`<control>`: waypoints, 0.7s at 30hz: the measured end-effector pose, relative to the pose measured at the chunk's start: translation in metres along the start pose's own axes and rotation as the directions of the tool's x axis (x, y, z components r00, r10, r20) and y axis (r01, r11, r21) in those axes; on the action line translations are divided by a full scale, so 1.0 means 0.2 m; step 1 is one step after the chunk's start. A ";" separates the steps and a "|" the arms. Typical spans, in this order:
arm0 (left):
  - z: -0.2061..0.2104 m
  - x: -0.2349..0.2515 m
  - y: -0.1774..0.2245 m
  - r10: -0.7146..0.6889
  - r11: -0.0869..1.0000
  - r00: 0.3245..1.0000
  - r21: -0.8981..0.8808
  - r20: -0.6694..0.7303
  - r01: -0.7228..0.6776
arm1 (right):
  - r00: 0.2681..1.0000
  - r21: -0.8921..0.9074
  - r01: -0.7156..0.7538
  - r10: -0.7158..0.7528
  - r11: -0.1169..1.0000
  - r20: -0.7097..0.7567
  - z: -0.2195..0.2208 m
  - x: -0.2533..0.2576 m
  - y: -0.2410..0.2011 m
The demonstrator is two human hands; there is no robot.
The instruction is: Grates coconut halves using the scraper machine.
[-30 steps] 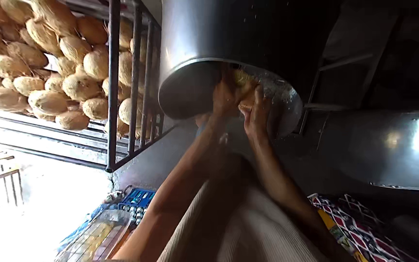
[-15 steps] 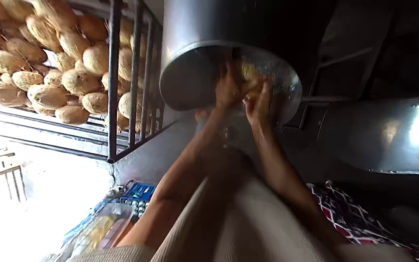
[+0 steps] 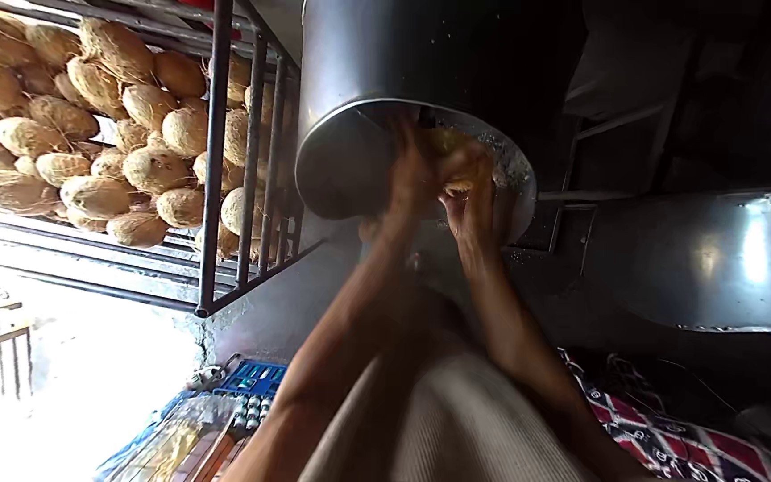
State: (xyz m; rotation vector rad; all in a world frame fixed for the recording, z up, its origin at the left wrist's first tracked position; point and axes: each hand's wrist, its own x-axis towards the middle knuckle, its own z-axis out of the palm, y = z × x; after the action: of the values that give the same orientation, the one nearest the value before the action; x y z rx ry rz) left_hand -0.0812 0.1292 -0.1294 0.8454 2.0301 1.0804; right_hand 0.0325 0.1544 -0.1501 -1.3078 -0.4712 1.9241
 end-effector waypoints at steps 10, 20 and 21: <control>0.04 0.05 -0.11 -0.078 0.992 0.997 0.101 0.017 0.076 | 0.993 -0.094 -0.008 -0.003 0.996 -0.114 0.06 -0.04 0.06; 0.04 0.11 -0.33 0.109 0.953 0.992 -0.291 0.070 -0.084 | 0.980 -0.105 -0.009 -0.013 0.994 -0.200 0.10 -0.04 0.15; 0.02 0.12 -0.35 0.103 0.953 0.992 -0.293 0.070 -0.078 | 0.980 -0.114 -0.008 -0.015 0.993 -0.197 0.13 -0.03 0.16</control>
State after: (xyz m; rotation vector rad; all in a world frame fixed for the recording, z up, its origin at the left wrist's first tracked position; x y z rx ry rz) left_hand -0.1063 0.1184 -0.1972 0.8214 1.7221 1.3323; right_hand -0.0012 0.1316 -0.1570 -1.5530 -0.4879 1.7631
